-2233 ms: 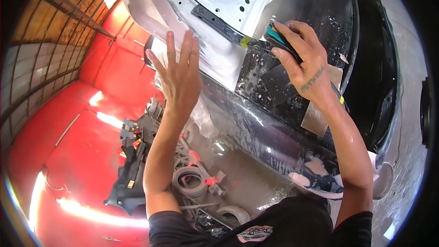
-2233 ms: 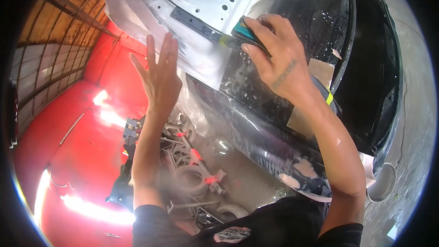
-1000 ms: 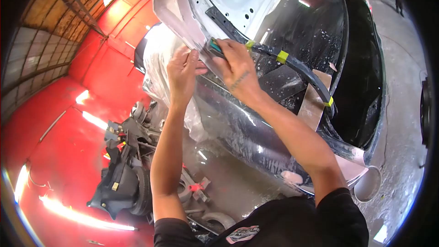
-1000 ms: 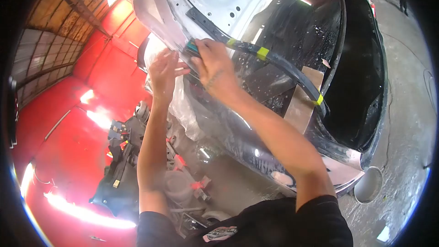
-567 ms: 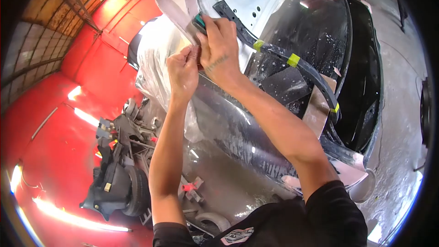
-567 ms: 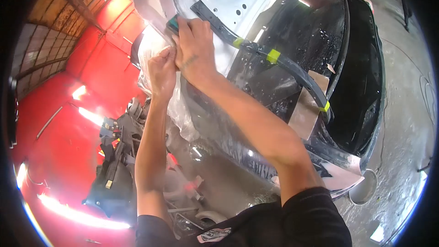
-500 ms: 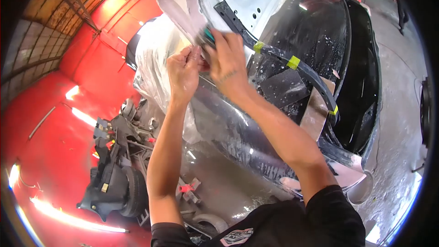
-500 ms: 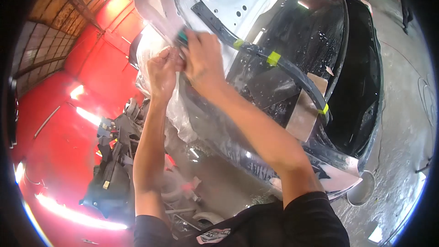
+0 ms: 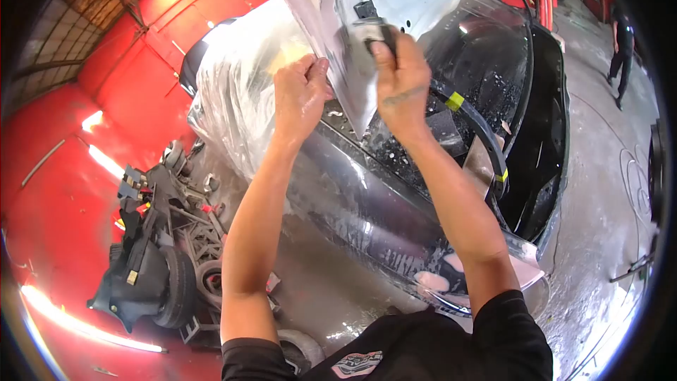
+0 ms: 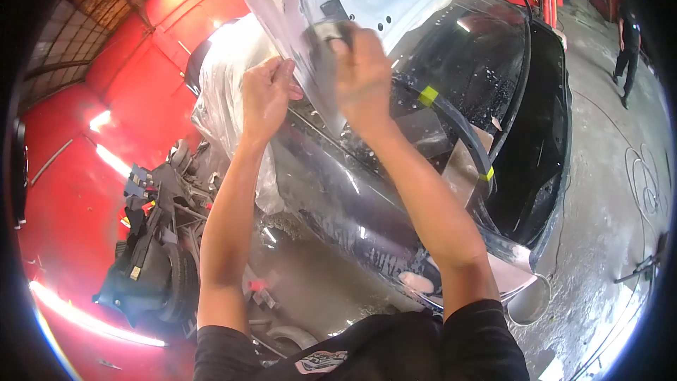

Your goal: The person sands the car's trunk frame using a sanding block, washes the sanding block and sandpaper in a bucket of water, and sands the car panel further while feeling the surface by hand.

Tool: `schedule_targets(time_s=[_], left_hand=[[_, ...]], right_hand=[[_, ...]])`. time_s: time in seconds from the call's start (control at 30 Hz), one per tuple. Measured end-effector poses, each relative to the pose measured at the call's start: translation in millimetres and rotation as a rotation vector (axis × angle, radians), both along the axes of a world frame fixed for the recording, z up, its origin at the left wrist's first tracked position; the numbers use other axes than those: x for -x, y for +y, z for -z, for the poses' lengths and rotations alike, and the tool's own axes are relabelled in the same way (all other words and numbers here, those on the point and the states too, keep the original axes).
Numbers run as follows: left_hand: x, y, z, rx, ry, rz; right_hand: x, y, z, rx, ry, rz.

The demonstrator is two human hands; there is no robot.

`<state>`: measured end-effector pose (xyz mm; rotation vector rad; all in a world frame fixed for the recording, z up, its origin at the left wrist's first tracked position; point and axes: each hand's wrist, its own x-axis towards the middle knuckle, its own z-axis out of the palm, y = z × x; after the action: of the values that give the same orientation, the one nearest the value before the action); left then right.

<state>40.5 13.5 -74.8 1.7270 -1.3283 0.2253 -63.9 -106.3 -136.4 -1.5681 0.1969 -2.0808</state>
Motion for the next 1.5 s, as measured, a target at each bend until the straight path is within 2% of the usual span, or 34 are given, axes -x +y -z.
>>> schedule_targets(time_s=[0.1,0.23,0.33,0.43,0.57,0.6,0.63,0.7,0.73,0.83,0.87,0.93,1.1,1.23,1.33,1.43,1.5], left_hand=[[2.2,-3.0,3.4,0.082,0.039,0.015],[4.5,-1.3,2.3,0.069,0.041,-0.006],[-0.1,-5.7,6.1,0.077,0.036,0.008],[2.5,-5.0,3.7,0.090,0.043,0.017],[3.9,-3.6,2.3,0.063,0.064,-0.015],[3.9,-0.5,2.5,0.052,0.071,-0.030],[2.8,4.0,7.9,0.096,-0.025,-0.070],[5.1,9.5,23.5,0.186,-0.223,-0.141],[18.5,17.3,25.3,0.159,-0.176,-0.171],[48.2,15.7,36.1,0.286,0.118,0.091],[55.6,15.5,32.3,0.218,0.339,0.206],[51.3,16.5,36.5,0.190,0.424,0.316],[46.7,11.5,56.1,0.167,0.607,0.526],[36.8,12.6,65.0,0.118,0.567,0.506],[37.1,14.3,68.5,0.178,0.538,0.469],[41.9,25.2,59.9,0.207,0.369,0.277],[38.0,25.9,49.6,0.325,0.284,0.113]], right_hand=[[-33.6,3.9,-1.2,0.041,0.029,0.114],[-32.9,2.7,0.5,-0.012,0.063,0.034],[-45.0,-2.1,5.0,0.046,0.009,0.181],[-43.5,-0.1,4.1,0.028,0.036,0.190],[-33.0,-7.3,3.6,-0.008,0.035,0.072],[-17.8,-2.4,0.4,-0.057,0.076,-0.027],[-7.9,1.4,1.3,-0.141,0.137,-0.044],[9.5,5.1,4.3,-0.162,0.093,-0.096],[18.0,10.6,6.2,-0.153,0.113,-0.126],[37.6,27.5,18.9,-0.123,0.216,-0.204],[37.5,32.2,26.0,-0.110,0.184,-0.224],[46.4,36.2,32.6,-0.174,0.196,-0.360],[62.5,43.7,34.6,-0.226,0.268,-0.365],[59.7,41.0,38.1,-0.227,0.301,-0.362],[56.1,40.4,41.0,-0.221,0.316,-0.356],[40.2,29.3,36.1,-0.138,0.264,-0.225],[25.4,11.7,21.0,-0.121,0.239,-0.148]])
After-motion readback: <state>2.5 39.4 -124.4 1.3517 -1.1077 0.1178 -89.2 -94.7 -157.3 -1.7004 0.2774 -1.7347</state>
